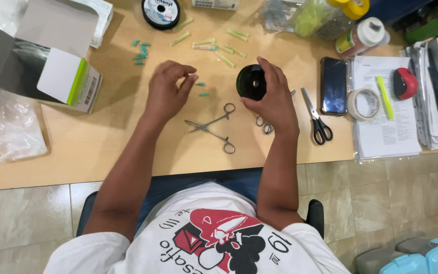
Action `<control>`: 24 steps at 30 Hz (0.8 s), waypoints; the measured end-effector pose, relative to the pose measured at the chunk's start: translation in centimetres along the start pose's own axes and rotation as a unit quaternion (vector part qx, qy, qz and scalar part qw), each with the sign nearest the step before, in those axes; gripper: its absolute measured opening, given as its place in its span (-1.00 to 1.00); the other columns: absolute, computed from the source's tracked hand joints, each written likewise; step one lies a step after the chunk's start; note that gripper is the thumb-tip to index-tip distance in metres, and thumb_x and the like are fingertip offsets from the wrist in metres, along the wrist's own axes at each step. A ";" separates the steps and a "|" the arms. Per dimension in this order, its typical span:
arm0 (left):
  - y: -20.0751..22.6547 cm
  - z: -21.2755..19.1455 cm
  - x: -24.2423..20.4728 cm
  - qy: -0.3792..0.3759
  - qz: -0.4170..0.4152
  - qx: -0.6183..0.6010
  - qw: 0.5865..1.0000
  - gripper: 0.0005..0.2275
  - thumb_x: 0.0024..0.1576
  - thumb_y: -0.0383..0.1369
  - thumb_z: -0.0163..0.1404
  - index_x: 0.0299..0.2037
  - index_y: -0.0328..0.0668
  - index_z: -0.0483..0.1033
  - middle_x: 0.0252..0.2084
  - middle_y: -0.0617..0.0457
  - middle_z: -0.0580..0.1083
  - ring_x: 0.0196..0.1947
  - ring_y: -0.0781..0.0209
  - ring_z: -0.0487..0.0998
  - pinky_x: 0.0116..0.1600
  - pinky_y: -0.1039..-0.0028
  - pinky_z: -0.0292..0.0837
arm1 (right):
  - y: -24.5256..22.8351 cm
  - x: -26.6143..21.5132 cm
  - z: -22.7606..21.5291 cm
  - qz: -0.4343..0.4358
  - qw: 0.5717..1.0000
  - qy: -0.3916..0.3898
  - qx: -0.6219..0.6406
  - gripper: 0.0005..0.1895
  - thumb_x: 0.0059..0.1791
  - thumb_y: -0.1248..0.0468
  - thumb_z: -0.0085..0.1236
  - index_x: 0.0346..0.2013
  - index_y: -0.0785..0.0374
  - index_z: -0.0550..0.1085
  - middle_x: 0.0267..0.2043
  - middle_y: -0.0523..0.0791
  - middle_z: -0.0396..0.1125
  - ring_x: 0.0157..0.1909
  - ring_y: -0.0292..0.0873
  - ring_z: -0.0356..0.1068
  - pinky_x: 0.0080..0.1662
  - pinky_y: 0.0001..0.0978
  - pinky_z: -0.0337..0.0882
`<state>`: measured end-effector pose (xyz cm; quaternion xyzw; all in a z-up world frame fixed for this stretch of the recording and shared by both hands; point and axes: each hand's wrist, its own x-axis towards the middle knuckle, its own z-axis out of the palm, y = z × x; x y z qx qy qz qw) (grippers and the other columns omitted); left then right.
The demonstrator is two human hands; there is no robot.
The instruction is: The person assembles small medical supplies on a cluttered table. They insert a thin wire into a small plastic tube, use hemostats to grip and adjust the wire, and then place the assembled item on the table. The person repeats this process with several other tubes and wires.
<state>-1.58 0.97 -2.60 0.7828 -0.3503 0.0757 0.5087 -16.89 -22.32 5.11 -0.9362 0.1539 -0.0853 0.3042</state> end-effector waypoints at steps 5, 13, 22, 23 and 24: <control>5.7 0.6 -1.6 -0.035 -0.143 -0.221 0.964 -0.83 0.23 -0.37 0.17 -0.01 -0.16 0.63 -0.25 -0.07 0.54 -0.21 0.11 0.56 -0.02 0.33 0.52 | -0.9 -2.4 -0.3 -0.224 0.967 0.115 0.040 0.05 -0.24 0.25 0.62 0.40 0.38 0.19 0.36 0.13 0.18 0.41 0.22 0.17 0.39 0.00 0.24; 12.2 0.5 -4.4 -0.102 -0.237 -0.370 0.893 -0.72 0.12 -0.41 0.28 0.01 -0.29 0.63 -0.20 -0.10 0.62 -0.15 0.23 0.63 0.04 0.39 0.59 | -3.0 -5.5 -0.3 -0.251 0.949 0.190 0.033 -0.01 -0.26 0.16 0.68 0.31 0.44 0.29 0.28 0.07 0.20 0.36 0.12 0.23 0.33 -0.09 0.38; 12.2 0.4 -4.6 -0.044 -0.226 -0.411 0.882 -0.87 0.19 -0.49 0.17 -0.12 -0.41 0.66 -0.27 -0.19 0.62 -0.19 0.09 0.69 0.00 0.22 0.67 | -3.4 -5.7 -0.1 -0.330 0.911 0.244 -0.028 -0.10 -0.25 0.17 0.66 0.23 0.46 0.37 0.15 0.11 0.24 0.23 0.20 0.32 0.29 0.09 0.38; 12.0 0.3 -4.5 -0.038 -0.228 -0.412 0.881 -0.88 0.22 -0.49 0.13 -0.13 -0.43 0.64 -0.27 -0.20 0.62 -0.20 0.06 0.70 0.01 0.19 0.67 | -3.6 -5.8 -0.2 -0.327 0.913 0.245 -0.011 -0.13 -0.24 0.20 0.65 0.21 0.48 0.36 0.15 0.13 0.22 0.23 0.23 0.31 0.30 0.13 0.37; 11.9 0.2 -4.4 -0.032 -0.230 -0.413 0.881 -0.88 0.25 -0.49 0.10 -0.14 -0.45 0.63 -0.28 -0.21 0.61 -0.21 0.03 0.70 0.02 0.16 0.67 | -3.7 -5.8 -0.3 -0.323 0.914 0.244 0.005 -0.15 -0.23 0.23 0.64 0.20 0.50 0.35 0.15 0.16 0.20 0.23 0.27 0.30 0.31 0.17 0.36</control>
